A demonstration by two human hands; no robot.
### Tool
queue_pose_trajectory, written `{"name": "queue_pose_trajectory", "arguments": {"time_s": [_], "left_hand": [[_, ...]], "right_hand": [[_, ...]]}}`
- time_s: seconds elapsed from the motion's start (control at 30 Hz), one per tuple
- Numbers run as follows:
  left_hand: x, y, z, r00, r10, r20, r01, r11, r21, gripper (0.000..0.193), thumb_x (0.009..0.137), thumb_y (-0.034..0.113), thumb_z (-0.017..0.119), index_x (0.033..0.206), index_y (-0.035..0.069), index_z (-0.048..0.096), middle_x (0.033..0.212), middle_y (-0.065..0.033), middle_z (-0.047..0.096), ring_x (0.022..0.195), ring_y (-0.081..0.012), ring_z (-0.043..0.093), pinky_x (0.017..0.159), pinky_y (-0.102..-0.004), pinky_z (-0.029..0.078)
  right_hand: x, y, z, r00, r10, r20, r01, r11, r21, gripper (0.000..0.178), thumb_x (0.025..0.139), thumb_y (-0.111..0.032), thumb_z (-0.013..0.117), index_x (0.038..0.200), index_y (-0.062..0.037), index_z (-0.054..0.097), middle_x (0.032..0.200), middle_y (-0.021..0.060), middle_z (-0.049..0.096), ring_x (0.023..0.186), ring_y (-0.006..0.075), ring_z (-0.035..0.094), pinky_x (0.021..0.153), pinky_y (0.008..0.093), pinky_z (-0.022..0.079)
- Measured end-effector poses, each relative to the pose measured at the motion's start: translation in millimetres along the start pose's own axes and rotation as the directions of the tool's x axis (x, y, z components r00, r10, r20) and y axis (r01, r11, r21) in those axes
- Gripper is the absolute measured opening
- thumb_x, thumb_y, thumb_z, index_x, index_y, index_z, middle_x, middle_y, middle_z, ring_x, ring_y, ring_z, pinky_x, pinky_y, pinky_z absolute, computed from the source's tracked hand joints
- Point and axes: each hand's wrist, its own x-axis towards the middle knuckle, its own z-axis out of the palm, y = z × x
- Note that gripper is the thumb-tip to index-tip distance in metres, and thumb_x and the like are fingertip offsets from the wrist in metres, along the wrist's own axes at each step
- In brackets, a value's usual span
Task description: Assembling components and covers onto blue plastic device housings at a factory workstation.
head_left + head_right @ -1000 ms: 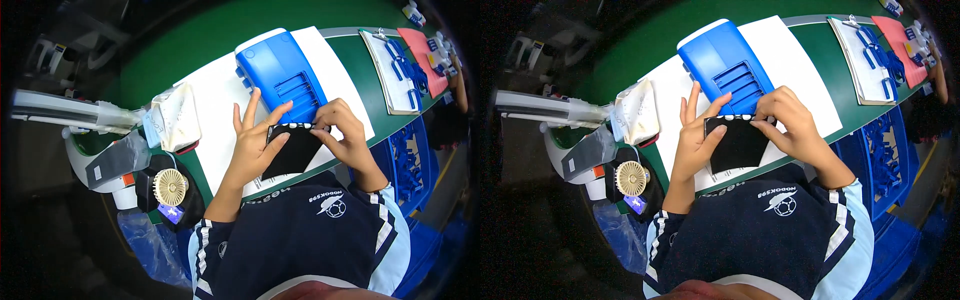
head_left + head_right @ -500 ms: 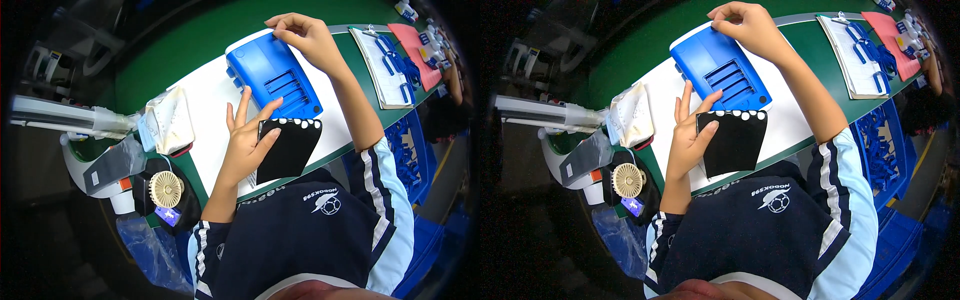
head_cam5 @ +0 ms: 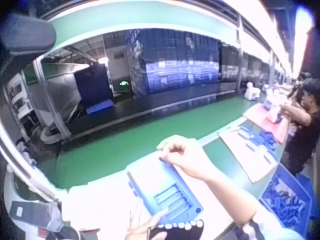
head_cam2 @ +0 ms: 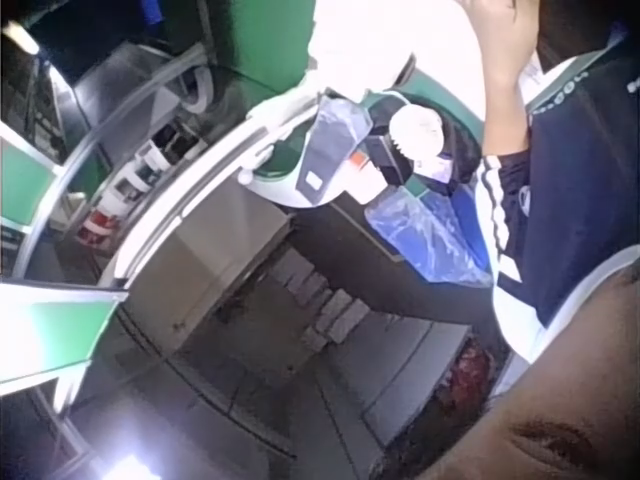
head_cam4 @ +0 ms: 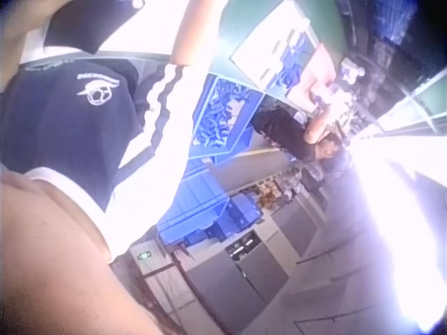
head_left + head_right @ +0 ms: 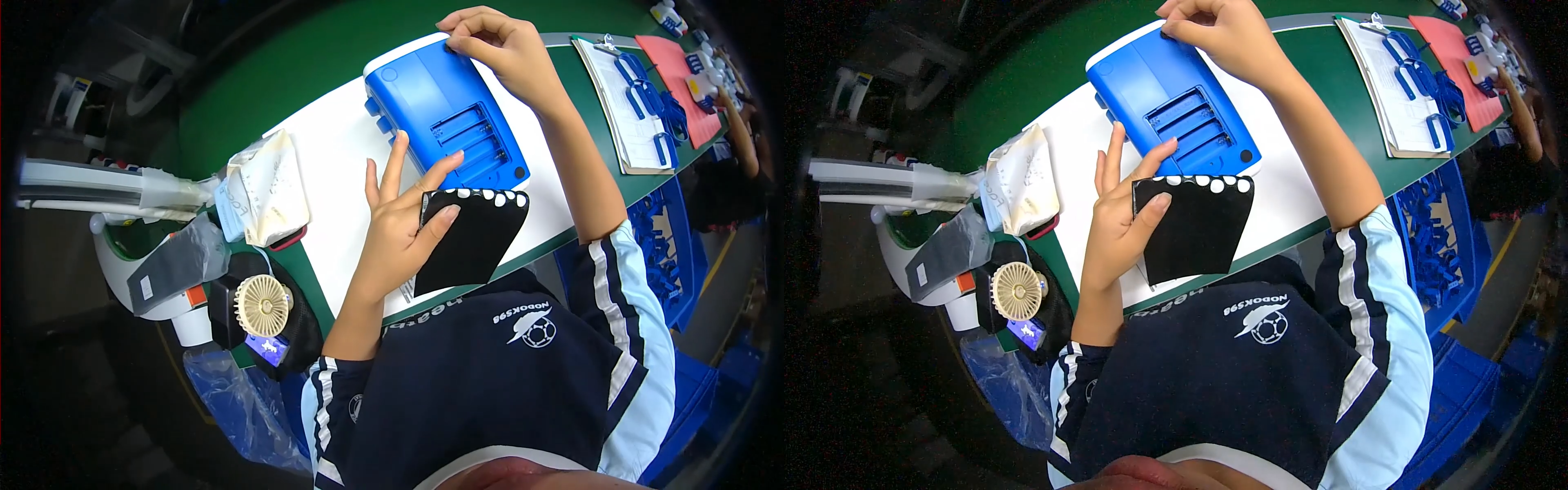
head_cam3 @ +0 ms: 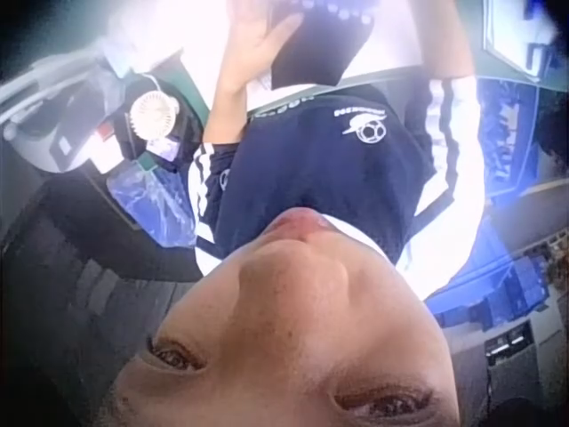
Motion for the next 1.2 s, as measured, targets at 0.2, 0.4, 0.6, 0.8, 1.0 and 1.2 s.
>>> {"name": "queue_pose_trajectory", "arguments": {"time_s": [0.2, 0.4, 0.6, 0.8, 1.0, 1.2], "left_hand": [[1.0, 0.0, 0.6, 1.000, 0.005, 0.004, -0.005, 1.000, -0.009, 0.037, 0.087, 0.028, 0.055, 0.122, 0.013, 0.057, 0.118, -0.0006, 0.060, 0.139, -0.0295, 0.015, 0.106, -0.0545, -0.004], [1.0, -0.5, 1.0, 1.000, 0.005, 0.002, -0.005, 1.000, -0.015, 0.036, 0.087, 0.027, 0.055, 0.121, 0.013, 0.058, 0.117, -0.0002, 0.061, 0.138, -0.0299, 0.015, 0.106, -0.0547, -0.004], [3.8, 4.4, 2.0, 1.000, 0.003, -0.006, -0.003, 1.000, -0.013, 0.037, 0.087, 0.027, 0.056, 0.121, 0.014, 0.058, 0.118, -0.0042, 0.061, 0.138, -0.0285, 0.015, 0.106, -0.0543, -0.003], [-1.2, -5.2, 3.7, 1.000, 0.014, -0.022, -0.013, 1.000, 0.024, 0.041, 0.086, 0.028, 0.057, 0.123, 0.010, 0.056, 0.118, -0.0081, 0.060, 0.138, -0.0282, 0.017, 0.106, -0.0536, -0.002], [0.6, -0.4, 2.9, 1.000, 0.007, -0.025, -0.007, 1.000, -0.002, 0.039, 0.085, 0.024, 0.058, 0.120, 0.008, 0.058, 0.119, -0.0108, 0.059, 0.138, -0.0289, 0.018, 0.106, -0.0547, -0.001], [0.0, -3.8, 4.4, 1.000, 0.003, -0.031, -0.004, 1.000, -0.024, 0.037, 0.086, 0.025, 0.058, 0.118, 0.006, 0.059, 0.121, -0.0125, 0.057, 0.138, -0.0283, 0.017, 0.106, -0.0547, -0.001]], "right_hand": [[-2.0, -1.2, 0.9, 0.994, 0.112, 0.008, -0.112, 0.981, 0.156, 0.008, 0.079, -0.007, 0.066, 0.077, -0.0025, 0.060, 0.095, 0.0034, 0.060, 0.081, 0.0073, 0.054, 0.071, 0.0224, 0.044], [-0.4, 2.5, 5.0, 0.991, 0.123, 0.044, -0.131, 0.933, 0.335, 0.009, 0.079, -0.005, 0.066, 0.079, -0.0047, 0.057, 0.092, 0.0032, 0.060, 0.081, 0.0071, 0.053, 0.074, 0.0215, 0.043], [3.3, 18.8, 3.5, 0.981, 0.096, 0.167, -0.183, 0.736, 0.652, 0.023, 0.079, -0.003, 0.062, 0.098, -0.0057, 0.050, 0.091, 0.0030, 0.056, 0.085, 0.0111, 0.054, 0.077, 0.0235, 0.043], [-51.7, -55.6, 8.1, 0.904, -0.320, 0.283, 0.376, 0.911, -0.172, 0.022, 0.068, -0.016, 0.074, 0.084, -0.0086, 0.060, 0.109, 0.0111, 0.053, 0.108, 0.0254, 0.050, 0.091, 0.0360, 0.039], [-80.7, -71.4, 20.3, 0.882, -0.316, 0.349, 0.379, 0.916, -0.129, 0.017, 0.072, -0.009, 0.070, 0.081, -0.0074, 0.056, 0.106, 0.0078, 0.050, 0.097, 0.0260, 0.047, 0.085, 0.0354, 0.037], [-79.9, -72.5, 21.9, 0.871, -0.324, 0.368, 0.403, 0.901, -0.161, 0.016, 0.072, -0.010, 0.069, 0.079, -0.0064, 0.055, 0.106, 0.0086, 0.050, 0.097, 0.0272, 0.048, 0.084, 0.0354, 0.037]]}}
